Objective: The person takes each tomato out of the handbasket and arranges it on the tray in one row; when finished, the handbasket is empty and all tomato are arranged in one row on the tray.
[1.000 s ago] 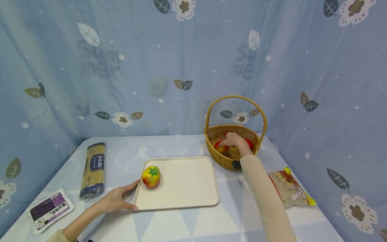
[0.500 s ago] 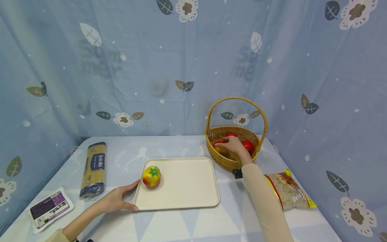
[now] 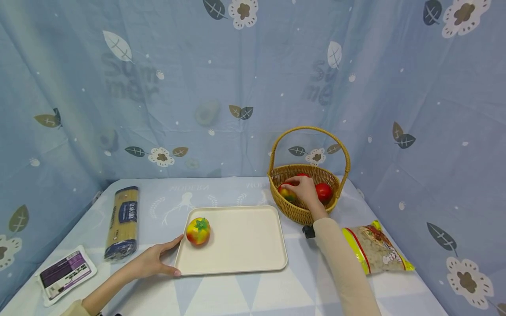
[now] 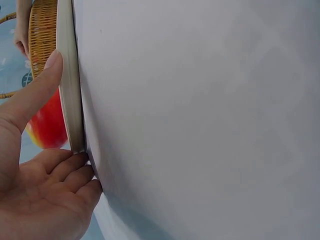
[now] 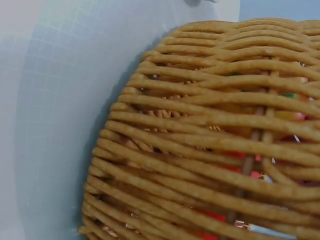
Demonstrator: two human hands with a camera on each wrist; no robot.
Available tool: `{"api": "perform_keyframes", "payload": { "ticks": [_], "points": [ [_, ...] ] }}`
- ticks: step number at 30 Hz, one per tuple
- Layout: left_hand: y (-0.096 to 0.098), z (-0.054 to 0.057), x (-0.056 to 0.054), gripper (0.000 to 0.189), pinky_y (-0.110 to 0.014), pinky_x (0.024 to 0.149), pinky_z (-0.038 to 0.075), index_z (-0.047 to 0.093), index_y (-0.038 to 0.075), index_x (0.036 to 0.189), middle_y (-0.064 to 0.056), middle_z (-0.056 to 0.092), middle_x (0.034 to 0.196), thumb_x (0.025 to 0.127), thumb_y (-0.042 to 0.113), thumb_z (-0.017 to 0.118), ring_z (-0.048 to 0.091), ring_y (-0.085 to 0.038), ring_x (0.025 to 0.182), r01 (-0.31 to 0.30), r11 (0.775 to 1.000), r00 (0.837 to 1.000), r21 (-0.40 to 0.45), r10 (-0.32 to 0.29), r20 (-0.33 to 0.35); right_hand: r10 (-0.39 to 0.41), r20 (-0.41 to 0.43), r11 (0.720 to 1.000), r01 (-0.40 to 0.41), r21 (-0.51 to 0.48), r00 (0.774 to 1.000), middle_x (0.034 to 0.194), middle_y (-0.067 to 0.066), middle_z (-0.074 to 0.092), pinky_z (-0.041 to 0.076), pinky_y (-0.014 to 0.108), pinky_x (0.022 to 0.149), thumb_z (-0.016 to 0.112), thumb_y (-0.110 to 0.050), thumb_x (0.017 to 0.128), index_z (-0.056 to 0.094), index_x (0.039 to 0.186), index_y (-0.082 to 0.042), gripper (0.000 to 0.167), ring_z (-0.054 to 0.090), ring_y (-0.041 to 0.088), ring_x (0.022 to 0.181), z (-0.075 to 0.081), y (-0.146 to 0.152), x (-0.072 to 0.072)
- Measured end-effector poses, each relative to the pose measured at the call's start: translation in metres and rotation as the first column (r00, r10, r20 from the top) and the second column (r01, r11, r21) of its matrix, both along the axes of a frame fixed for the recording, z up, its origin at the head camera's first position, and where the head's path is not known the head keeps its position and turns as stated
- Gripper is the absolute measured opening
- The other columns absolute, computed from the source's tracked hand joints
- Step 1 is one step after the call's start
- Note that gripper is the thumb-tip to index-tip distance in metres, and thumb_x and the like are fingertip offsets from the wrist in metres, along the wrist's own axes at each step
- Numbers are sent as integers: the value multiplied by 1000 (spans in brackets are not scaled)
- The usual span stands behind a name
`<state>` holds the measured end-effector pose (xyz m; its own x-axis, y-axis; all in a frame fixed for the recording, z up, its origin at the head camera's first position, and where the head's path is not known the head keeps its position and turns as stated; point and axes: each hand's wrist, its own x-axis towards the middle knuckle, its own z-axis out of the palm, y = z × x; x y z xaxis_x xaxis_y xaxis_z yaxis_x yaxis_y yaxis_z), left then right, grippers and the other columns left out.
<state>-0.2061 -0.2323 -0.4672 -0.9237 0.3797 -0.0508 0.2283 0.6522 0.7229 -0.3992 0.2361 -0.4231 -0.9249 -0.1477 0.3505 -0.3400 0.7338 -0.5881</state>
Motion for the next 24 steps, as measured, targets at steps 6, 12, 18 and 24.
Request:
{"api": "perform_keyframes", "payload": {
  "ticks": [6,12,18,24],
  "points": [
    [1,0,1,110,-60,111,21,31,0,149,-25,32,149,62,36,89,28,-48,136,-23,1000,1000,5,23,19,47,36,995,-50,82,998,110,17,69,50,52,91,72,-36,86,70,118,-6,44,62,27,86,3,4,3],
    [2,2,2,110,-60,111,22,32,1,149,-24,33,149,62,36,89,27,-47,136,-35,999,999,-4,35,33,83,115,984,-99,148,990,129,24,58,45,57,95,76,-40,82,56,135,-4,68,57,37,98,2,13,5],
    [2,3,3,110,-61,110,22,32,1,149,-25,33,149,62,36,89,28,-48,135,-34,999,999,-4,34,38,137,194,975,-167,148,971,141,24,47,42,55,102,81,-33,79,40,146,-2,84,49,41,121,-4,19,0],
    [2,2,3,109,-61,110,23,32,0,148,-25,34,149,63,36,89,29,-49,135,-29,1000,999,-2,29,32,140,185,979,-165,123,973,139,25,48,45,54,99,80,-14,79,38,146,-1,81,51,41,117,-8,20,-5]
  ]
}}
